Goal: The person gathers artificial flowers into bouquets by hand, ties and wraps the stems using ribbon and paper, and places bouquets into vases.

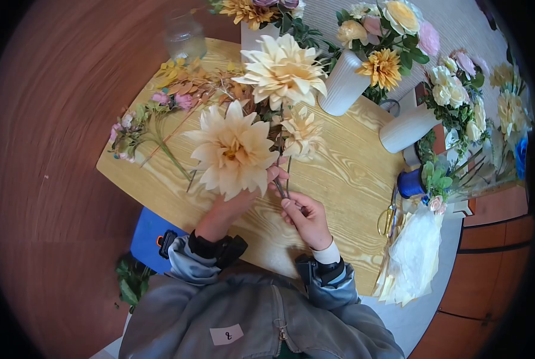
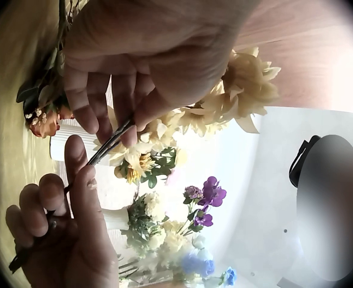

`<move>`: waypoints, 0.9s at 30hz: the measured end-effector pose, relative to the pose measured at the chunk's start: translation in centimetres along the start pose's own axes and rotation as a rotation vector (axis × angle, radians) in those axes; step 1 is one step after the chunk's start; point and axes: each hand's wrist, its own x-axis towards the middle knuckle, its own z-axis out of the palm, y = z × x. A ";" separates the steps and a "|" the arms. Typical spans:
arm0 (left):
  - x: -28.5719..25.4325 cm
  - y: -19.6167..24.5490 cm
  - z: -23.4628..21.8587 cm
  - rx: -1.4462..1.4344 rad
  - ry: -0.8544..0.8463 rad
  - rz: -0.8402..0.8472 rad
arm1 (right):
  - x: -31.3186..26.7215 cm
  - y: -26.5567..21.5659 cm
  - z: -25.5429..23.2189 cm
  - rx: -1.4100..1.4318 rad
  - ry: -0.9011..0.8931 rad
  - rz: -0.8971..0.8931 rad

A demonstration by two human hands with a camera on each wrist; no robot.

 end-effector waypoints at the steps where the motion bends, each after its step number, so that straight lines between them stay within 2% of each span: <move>1: 0.2 -0.4 -0.5 -0.017 -0.048 -0.023 | 0.1 0.0 0.1 -0.003 -0.010 0.001; 3: 0.1 -0.9 -1.2 -0.033 -0.063 -0.039 | 0.2 0.0 0.4 -0.031 0.026 -0.020; 5: 0.0 0.0 -0.8 0.094 -0.056 0.007 | 0.3 0.1 0.6 -0.031 0.028 -0.003; 6: 0.5 -1.5 -1.9 0.154 -0.105 0.048 | 0.4 0.1 0.6 -0.031 0.062 0.007; 7: 0.5 -2.7 -2.6 0.155 -0.081 0.050 | 0.5 0.1 0.6 -0.033 0.039 0.013; 9: 0.4 -4.1 -3.4 0.200 0.078 -0.014 | 0.6 0.1 0.7 -0.033 0.106 0.008; 10: -0.4 -1.0 -2.5 0.035 0.086 0.070 | 0.7 -0.3 0.9 -0.024 0.122 0.008; 11: -0.6 -0.4 -2.9 0.034 0.094 0.072 | 0.8 -0.2 0.9 -0.026 0.114 0.010; 13: -1.1 0.3 -4.0 0.291 0.204 0.091 | 1.1 -0.2 0.9 -0.025 0.141 -0.025; 14: -1.1 0.0 -4.7 0.290 0.211 0.091 | 1.2 -0.1 0.8 -0.026 0.135 -0.022; 16: -0.9 -1.1 -6.4 0.151 0.306 0.159 | 1.3 0.1 0.9 -0.007 0.175 -0.036; 19: -0.3 -1.4 -8.8 0.033 0.338 0.116 | 1.6 -0.2 1.0 -0.023 0.194 -0.063; 23: -0.5 -1.3 -7.4 -0.027 0.302 0.071 | 2.2 -0.4 1.9 -0.005 0.238 -0.048; 25: -0.3 -2.4 -5.9 0.196 0.139 0.067 | 2.6 -0.1 2.7 0.005 0.189 -0.010; 26: -0.3 -2.9 -5.5 0.192 0.127 0.062 | 2.7 0.1 3.1 0.005 0.164 0.009; 27: -0.3 -3.5 -5.2 0.290 0.104 -0.012 | 3.0 0.5 3.5 0.006 0.181 0.010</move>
